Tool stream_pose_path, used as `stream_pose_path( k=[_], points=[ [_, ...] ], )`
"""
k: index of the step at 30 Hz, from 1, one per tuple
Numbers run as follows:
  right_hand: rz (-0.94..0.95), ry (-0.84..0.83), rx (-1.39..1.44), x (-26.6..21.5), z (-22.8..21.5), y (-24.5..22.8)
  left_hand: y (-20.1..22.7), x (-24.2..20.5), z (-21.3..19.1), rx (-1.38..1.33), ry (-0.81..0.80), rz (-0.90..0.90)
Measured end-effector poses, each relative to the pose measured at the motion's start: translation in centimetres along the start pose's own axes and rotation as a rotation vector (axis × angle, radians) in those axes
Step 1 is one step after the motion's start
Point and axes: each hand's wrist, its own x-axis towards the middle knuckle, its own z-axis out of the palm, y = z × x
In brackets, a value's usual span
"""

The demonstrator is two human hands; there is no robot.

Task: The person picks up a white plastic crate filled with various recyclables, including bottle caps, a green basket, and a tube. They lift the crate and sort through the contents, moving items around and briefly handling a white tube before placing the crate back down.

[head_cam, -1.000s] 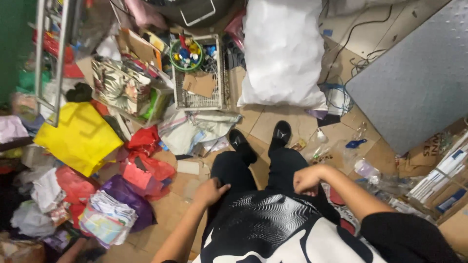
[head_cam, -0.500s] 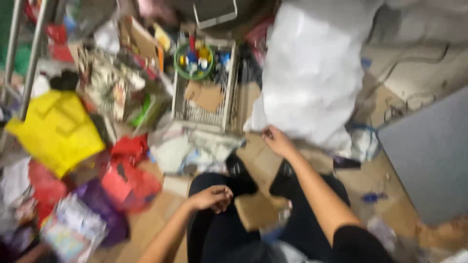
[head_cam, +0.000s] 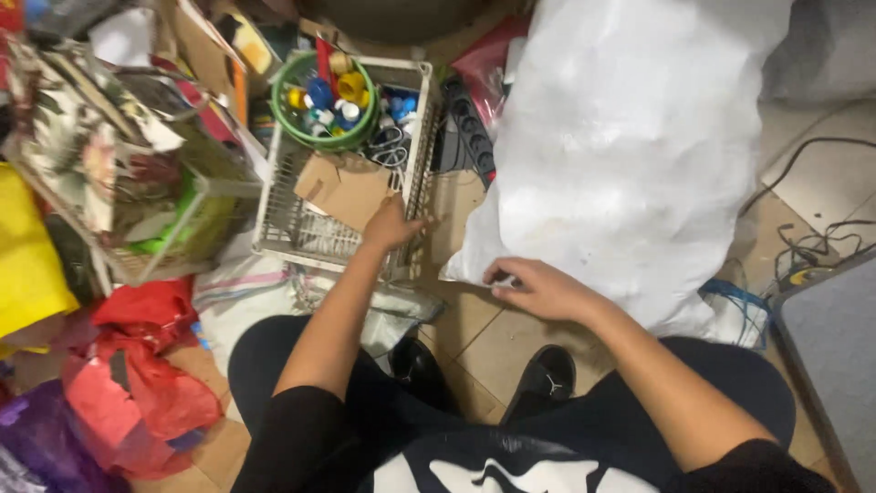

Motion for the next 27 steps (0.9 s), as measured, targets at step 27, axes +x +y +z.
stream_pose_path(
  k=[27],
  points=[
    [-0.09, 0.776, 0.17, 2.0, -6.2, -6.4, 11.3, -27.5, -17.6, 0.312, -0.068, 0.232]
  ],
)
